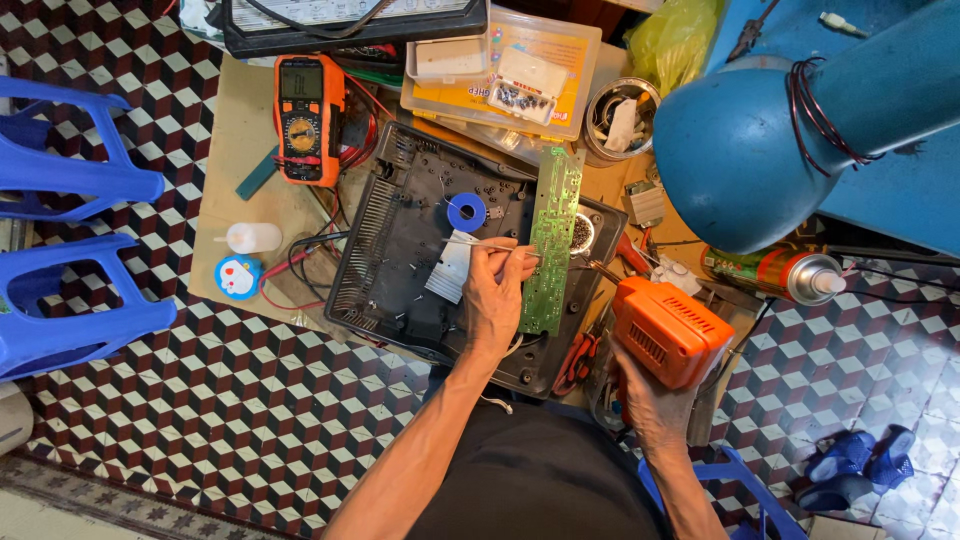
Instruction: The person uses a heat gun to apply heat to a green circuit board, then flips it to inspect the other side. They continue heating specific areas of the board while holding it with one hand and operating the heat gun with the other.
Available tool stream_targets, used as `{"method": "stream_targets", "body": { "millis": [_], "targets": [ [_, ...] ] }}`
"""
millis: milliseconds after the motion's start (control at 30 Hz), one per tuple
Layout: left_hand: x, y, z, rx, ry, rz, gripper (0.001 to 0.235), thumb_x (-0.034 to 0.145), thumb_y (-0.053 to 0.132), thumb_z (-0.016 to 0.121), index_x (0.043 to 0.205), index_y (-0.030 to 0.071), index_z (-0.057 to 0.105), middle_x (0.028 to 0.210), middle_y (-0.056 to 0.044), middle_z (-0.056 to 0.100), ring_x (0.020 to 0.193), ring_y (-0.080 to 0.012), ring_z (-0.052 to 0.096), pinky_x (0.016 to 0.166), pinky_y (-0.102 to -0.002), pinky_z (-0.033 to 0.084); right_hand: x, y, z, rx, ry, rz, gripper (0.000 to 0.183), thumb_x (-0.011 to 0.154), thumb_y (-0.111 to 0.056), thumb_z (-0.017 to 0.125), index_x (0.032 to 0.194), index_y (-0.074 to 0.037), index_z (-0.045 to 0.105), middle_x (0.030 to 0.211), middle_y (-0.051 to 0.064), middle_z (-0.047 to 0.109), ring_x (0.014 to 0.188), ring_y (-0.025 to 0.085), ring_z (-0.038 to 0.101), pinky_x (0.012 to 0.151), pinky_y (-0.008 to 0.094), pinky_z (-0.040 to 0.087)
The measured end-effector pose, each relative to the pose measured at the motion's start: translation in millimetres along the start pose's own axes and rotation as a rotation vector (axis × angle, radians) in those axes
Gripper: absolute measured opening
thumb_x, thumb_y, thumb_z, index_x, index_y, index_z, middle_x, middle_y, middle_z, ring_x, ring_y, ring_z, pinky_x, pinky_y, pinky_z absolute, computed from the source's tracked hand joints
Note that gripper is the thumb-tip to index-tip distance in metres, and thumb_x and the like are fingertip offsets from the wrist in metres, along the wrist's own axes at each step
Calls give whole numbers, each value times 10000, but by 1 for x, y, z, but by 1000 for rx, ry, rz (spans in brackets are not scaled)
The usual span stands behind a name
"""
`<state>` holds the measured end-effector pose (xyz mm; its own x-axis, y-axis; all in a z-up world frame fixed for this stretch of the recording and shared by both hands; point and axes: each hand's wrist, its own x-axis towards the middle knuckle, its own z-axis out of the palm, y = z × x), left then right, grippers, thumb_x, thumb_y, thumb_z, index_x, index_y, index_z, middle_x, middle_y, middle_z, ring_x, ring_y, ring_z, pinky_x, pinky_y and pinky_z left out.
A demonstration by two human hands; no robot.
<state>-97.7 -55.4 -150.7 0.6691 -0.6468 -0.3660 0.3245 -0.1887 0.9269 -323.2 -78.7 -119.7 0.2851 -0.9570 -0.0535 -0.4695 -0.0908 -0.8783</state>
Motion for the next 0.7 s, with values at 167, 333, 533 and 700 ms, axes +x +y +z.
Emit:
{"method": "stream_targets", "body": {
  "millis": [167, 333, 533, 700],
  "targets": [
    [16, -3, -4, -127, -11, 22, 253, 1048, 161, 559, 1222, -14, 504, 1122, -193, 733, 1007, -263, 754, 884, -344, 625, 7, -10, 3, 128, -25, 244, 529, 888, -185, 778, 1338, -62, 528, 998, 53, 693, 800, 125, 693, 716, 295, 617],
    [23, -5, -11, -25, -35, -1, 267, 1066, 198, 526, 1236, -8, 522, 1140, -195, 747, 1031, -256, 760, 894, -335, 639, 11, -17, 4, 218, -36, 327, 463, 884, -180, 767, 1288, -68, 569, 908, 20, 720, 741, 110, 706, 686, 282, 631],
    [23, -13, -1, -86, -52, -2, 257, 1060, 163, 541, 1236, -23, 524, 1096, -217, 752, 997, -280, 763, 870, -350, 639, 13, -33, 9, 183, -19, 382, 457, 892, -186, 770, 1295, -66, 592, 859, 25, 721, 730, 100, 700, 673, 269, 604],
    [26, -19, 8, -104, -47, 18, 247, 1046, 128, 534, 1246, -11, 495, 1080, -213, 742, 975, -288, 770, 844, -357, 649, 16, -43, 16, 192, 24, 412, 560, 869, -177, 795, 1357, -55, 549, 904, 65, 693, 704, 129, 660, 604, 287, 536]
  ]
}}
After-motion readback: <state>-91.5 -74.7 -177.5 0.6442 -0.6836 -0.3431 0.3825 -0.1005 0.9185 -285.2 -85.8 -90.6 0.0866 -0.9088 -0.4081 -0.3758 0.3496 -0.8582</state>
